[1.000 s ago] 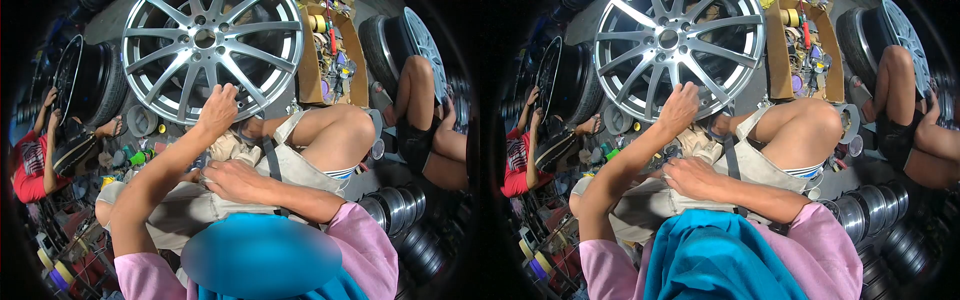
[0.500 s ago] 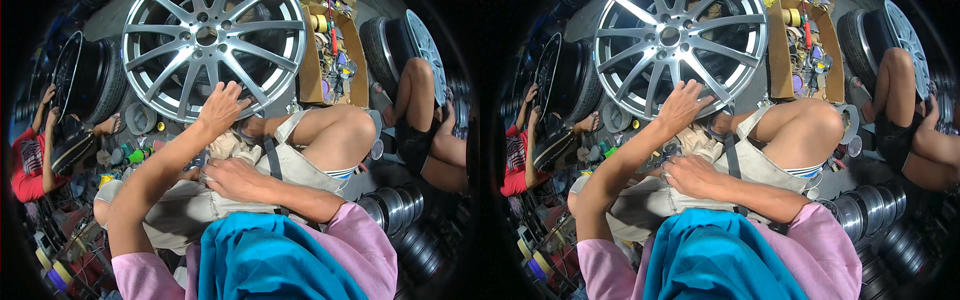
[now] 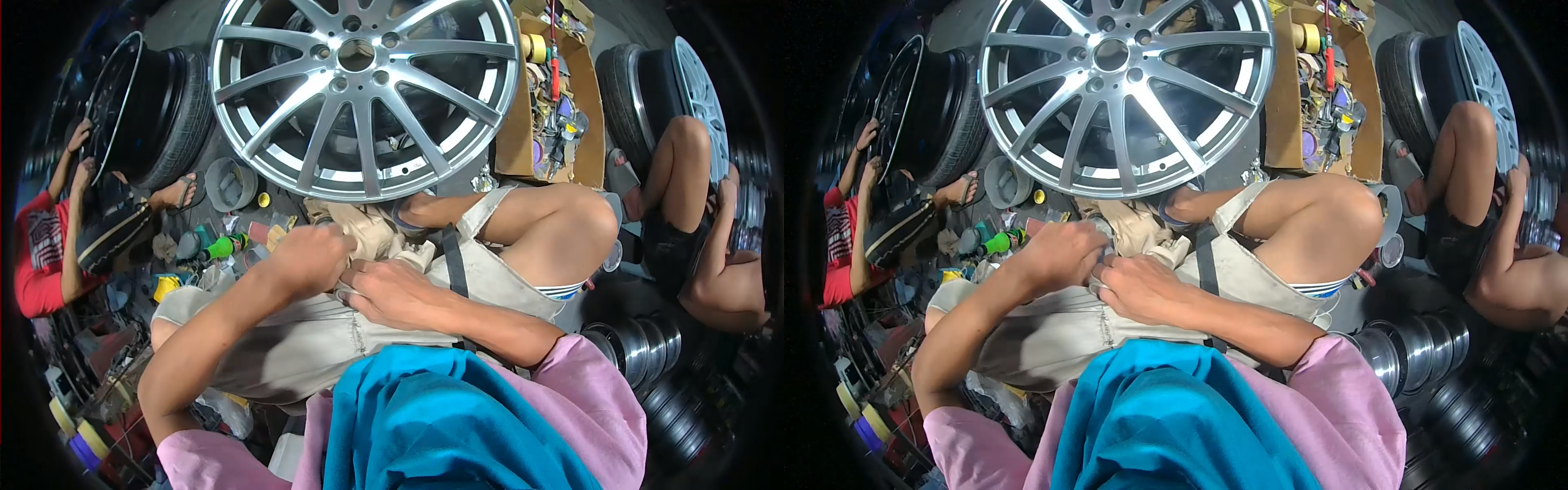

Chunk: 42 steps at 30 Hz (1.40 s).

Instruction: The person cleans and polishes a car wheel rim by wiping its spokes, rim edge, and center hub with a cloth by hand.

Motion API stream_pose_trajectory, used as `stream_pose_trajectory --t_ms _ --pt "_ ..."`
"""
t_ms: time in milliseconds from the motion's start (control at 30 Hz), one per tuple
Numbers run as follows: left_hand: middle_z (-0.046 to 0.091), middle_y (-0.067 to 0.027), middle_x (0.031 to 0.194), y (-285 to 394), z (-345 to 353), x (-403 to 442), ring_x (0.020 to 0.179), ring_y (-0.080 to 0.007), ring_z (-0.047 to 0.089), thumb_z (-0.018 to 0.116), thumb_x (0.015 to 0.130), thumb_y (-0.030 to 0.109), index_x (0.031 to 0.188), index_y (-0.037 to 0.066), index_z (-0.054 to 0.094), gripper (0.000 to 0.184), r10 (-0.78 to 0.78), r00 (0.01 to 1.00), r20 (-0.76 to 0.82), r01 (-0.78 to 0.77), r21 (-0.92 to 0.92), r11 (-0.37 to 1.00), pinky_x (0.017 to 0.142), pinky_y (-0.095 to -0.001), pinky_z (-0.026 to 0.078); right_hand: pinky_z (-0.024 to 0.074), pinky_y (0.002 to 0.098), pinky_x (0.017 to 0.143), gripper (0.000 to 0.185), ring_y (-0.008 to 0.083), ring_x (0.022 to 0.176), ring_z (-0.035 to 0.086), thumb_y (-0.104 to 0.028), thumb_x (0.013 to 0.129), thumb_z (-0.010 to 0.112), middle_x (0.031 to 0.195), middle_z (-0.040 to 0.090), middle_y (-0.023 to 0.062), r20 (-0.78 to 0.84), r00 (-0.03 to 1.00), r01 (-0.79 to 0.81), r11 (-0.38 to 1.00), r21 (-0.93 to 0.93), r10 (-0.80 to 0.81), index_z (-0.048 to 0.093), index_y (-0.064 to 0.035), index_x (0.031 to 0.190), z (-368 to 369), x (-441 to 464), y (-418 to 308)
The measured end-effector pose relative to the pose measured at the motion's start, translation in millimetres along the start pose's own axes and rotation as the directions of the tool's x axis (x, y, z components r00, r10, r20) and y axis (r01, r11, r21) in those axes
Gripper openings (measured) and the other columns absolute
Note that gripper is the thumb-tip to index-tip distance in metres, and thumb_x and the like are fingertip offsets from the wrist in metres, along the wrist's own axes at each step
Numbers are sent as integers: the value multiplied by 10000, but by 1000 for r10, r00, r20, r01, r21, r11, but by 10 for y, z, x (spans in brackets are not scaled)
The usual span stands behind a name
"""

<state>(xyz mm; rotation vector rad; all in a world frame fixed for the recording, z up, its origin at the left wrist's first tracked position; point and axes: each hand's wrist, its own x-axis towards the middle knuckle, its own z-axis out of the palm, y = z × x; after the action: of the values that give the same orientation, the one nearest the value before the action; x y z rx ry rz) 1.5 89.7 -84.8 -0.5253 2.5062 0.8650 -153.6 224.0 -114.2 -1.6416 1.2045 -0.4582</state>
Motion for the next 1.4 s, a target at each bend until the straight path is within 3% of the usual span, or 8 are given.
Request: stream_pose_trajectory --t_ms 267,333,567,700,967,1033,1333,1400 --pt "655 -174 973 326 -477 -243 937 -367 674 651 942 164 1102 18 658 217 37 978 -207 -9 135 991 808 -474 541 532 562 841 232 467 1003 667 -109 908 631 1090 648 256 -172 983 -66 997 -29 60 656 47 1077 -380 -182 169" --pt "650 -160 968 415 -572 -458 948 -351 663 659 948 184 1096 18 661 222 42 980 -192 -2 202 979 814 -458 534 523 543 913 369 458 1109 628 -7 872 658 1182 657 252 -244 956 -188 978 -91 161 628 24 1238 -635 -249 202" --pt "622 -141 974 487 -634 -748 1001 -295 609 631 957 185 1034 16 671 190 50 998 -43 -44 145 988 854 -406 476 557 536 666 265 458 784 698 -173 930 621 1142 672 210 -380 903 -373 805 -462 200 614 12 1120 -817 105 335" --pt "622 -142 973 434 -565 -822 1002 -291 609 632 922 156 1016 11 663 176 1 995 -104 21 208 978 856 -409 477 574 508 678 288 390 804 734 -213 943 622 1161 686 186 -349 881 -472 632 -614 319 629 8 1128 -699 377 499" --pt "648 -167 989 482 -617 -898 979 -318 653 637 879 127 1001 -6 690 188 62 994 -95 -52 105 993 828 -408 510 595 481 709 283 363 838 745 -254 944 649 1115 697 147 -416 900 -362 749 -555 126 659 -13 1093 -595 204 673" --pt "651 -169 991 526 -616 -892 986 -316 655 642 876 125 1002 -5 691 187 70 993 -97 -58 125 990 833 -407 511 595 483 706 253 370 843 744 -197 950 610 1131 688 152 -361 891 -451 635 -627 276 648 -3 1107 -636 271 574" --pt "679 -164 1021 461 -434 -803 997 -324 675 661 906 173 1020 6 702 206 18 992 -122 9 214 977 843 -412 524 591 407 615 290 334 715 735 -184 924 633 1104 661 165 -345 938 -309 544 -780 38 653 45 1101 -638 242 643" --pt "683 -166 1029 459 -373 -777 1005 -328 679 663 923 195 1022 10 704 213 10 992 -127 24 258 966 848 -411 529 587 403 602 230 318 698 729 -165 925 617 1043 657 154 -338 925 -379 513 -770 175 680 30 1029 -632 319 505"
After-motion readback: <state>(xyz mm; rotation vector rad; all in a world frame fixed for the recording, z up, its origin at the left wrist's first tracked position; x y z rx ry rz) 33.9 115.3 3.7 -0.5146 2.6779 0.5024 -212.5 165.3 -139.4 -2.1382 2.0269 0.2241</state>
